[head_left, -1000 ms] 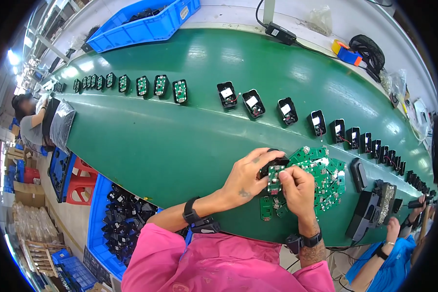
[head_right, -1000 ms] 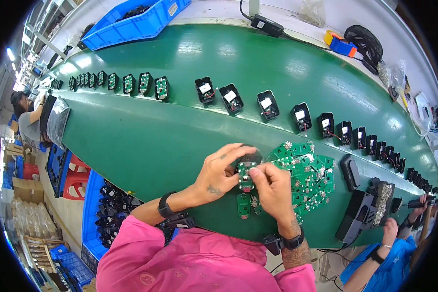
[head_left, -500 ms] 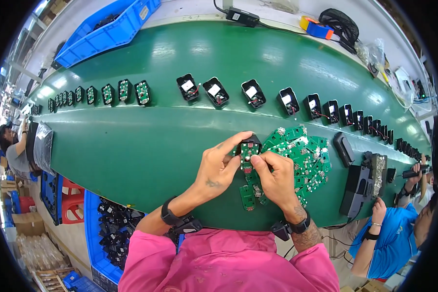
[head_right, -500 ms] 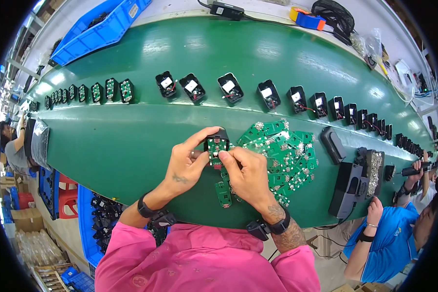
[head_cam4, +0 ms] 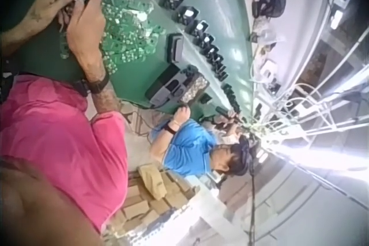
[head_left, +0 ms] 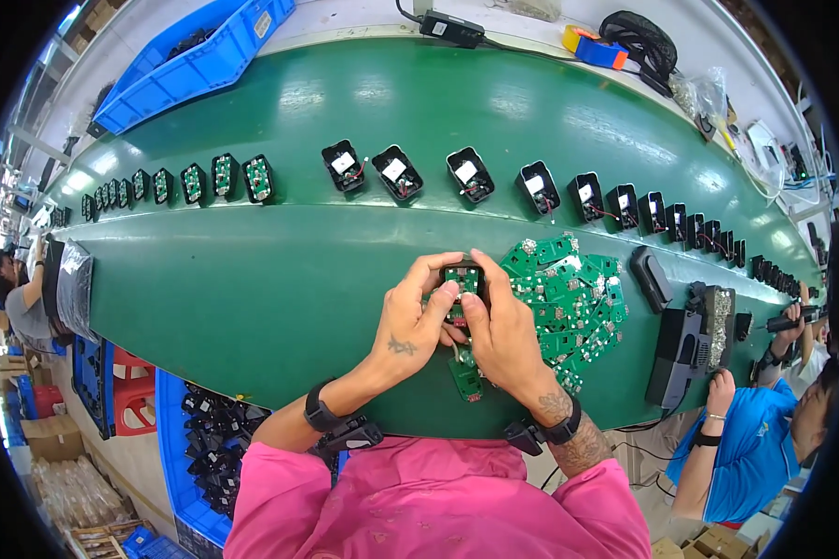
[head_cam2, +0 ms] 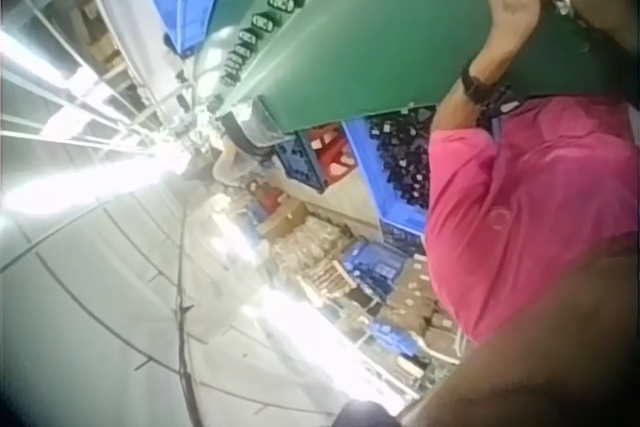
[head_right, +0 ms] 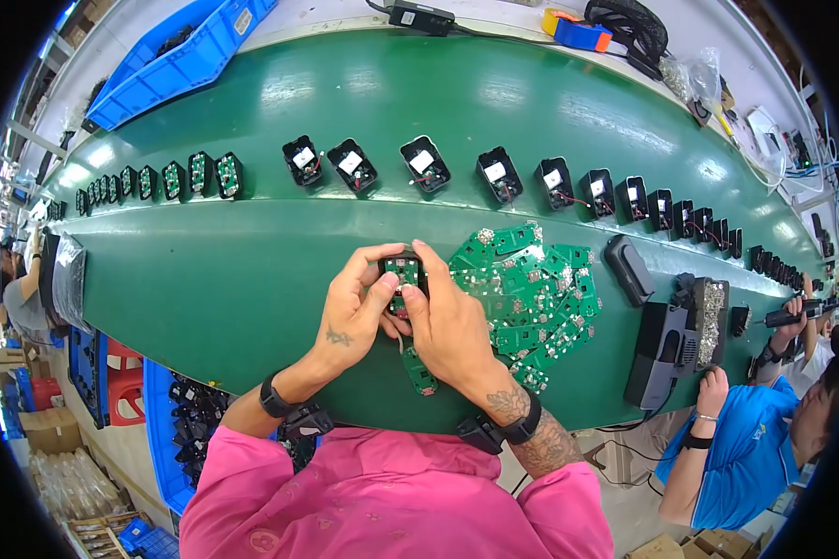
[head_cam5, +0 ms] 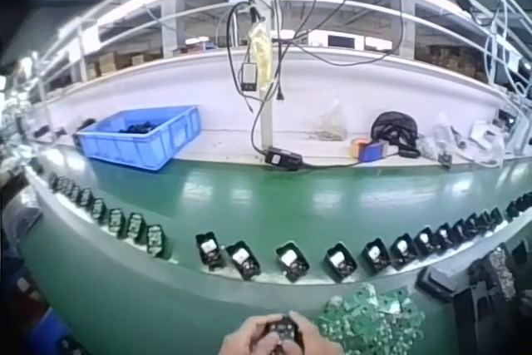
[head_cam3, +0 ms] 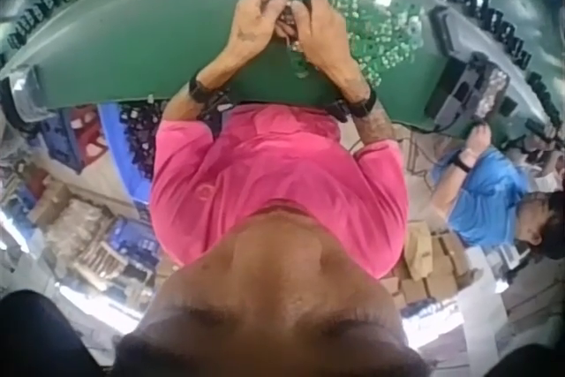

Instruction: The person assembles electronic devices by picking up a black housing and a circuit board, fitting the board into the housing, and placing the unit on the conveyor belt.

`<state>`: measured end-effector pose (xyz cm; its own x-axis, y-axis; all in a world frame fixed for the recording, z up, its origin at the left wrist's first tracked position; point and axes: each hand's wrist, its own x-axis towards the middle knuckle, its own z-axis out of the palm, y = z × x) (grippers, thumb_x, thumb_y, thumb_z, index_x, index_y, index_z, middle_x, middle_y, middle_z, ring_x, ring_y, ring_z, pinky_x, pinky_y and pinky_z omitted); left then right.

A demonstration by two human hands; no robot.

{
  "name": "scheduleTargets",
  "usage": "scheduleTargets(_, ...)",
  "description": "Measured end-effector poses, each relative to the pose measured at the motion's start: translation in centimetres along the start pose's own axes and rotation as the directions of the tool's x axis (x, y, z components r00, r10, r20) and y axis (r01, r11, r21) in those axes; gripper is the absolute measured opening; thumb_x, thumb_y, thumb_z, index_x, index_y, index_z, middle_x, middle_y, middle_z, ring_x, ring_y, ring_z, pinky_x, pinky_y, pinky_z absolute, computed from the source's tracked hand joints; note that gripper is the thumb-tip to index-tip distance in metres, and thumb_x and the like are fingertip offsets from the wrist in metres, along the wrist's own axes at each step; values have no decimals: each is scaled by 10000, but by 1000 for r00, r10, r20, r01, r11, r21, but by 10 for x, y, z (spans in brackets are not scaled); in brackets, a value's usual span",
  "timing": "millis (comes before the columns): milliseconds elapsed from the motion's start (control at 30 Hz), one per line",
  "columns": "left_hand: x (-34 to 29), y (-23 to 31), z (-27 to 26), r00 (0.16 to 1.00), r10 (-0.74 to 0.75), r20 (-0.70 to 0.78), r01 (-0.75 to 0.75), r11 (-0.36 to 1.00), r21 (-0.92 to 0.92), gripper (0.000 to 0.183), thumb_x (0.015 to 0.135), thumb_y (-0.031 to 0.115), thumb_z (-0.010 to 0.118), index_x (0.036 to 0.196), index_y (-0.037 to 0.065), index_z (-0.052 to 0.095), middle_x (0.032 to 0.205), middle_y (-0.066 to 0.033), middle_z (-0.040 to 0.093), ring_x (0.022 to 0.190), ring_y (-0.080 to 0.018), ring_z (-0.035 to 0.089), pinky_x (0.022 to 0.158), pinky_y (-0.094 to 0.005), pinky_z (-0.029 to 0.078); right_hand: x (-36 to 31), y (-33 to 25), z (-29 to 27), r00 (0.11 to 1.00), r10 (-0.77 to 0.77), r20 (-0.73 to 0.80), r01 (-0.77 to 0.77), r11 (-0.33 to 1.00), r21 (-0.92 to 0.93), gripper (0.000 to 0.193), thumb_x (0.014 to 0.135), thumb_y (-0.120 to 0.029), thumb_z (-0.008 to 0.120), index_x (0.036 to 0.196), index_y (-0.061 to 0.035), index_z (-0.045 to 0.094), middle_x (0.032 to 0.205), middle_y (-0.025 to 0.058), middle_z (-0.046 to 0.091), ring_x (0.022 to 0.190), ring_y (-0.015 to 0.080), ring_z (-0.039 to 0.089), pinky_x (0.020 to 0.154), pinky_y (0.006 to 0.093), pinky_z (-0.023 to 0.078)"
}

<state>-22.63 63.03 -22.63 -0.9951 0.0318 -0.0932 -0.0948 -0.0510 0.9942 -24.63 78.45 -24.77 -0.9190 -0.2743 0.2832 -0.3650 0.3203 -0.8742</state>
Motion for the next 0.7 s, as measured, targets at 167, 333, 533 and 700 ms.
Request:
scheduleTargets(167, -1, -1, 2, 997, 76, -32, -73, 995, 64, 312, 1016, 105, 487, 1318, 26, 485, 1053, -145, 665, 610, -150, 671, 490, -248, 548, 3, -1, -1, 997, -77, 13, 76, 996, 40, 443, 991, -119, 536, 1411, -24, 430, 866, 203, 678, 740, 383, 684, 638, 439, 520)
scheduleTargets(333, -2, 6, 5, 998, 55, -24, -53, 996, 72, 299, 1015, 94, 483, 1304, 19, 486, 1045, -143, 660, 606, -148, 670, 485, -247, 545, 1, 0, -7, 998, -38, 44, 38, 999, -2, 429, 990, -114, 535, 1399, -18, 446, 888, 222, 670, 749, 386, 680, 637, 437, 520)
scheduleTargets(533, -1, 4, 9, 996, 73, -43, -69, 994, 82, 276, 1014, 81, 480, 1281, 12, 499, 1039, -140, 660, 594, -145, 667, 488, -252, 543, 2, -2, -5, 999, -34, 36, 33, 999, 5, 413, 988, -90, 528, 1390, -19, 464, 930, 228, 666, 770, 374, 681, 662, 417, 527)
scheduleTargets(700, -6, -5, 13, 970, 242, -3, -235, 944, 230, 265, 1008, 54, 497, 1269, 19, 521, 994, -144, 674, 611, -148, 673, 510, -265, 546, 3, -3, -9, 999, -37, 33, 32, 988, 152, 438, 979, -74, 541, 1408, -34, 462, 988, 215, 662, 821, 340, 680, 708, 395, 534)
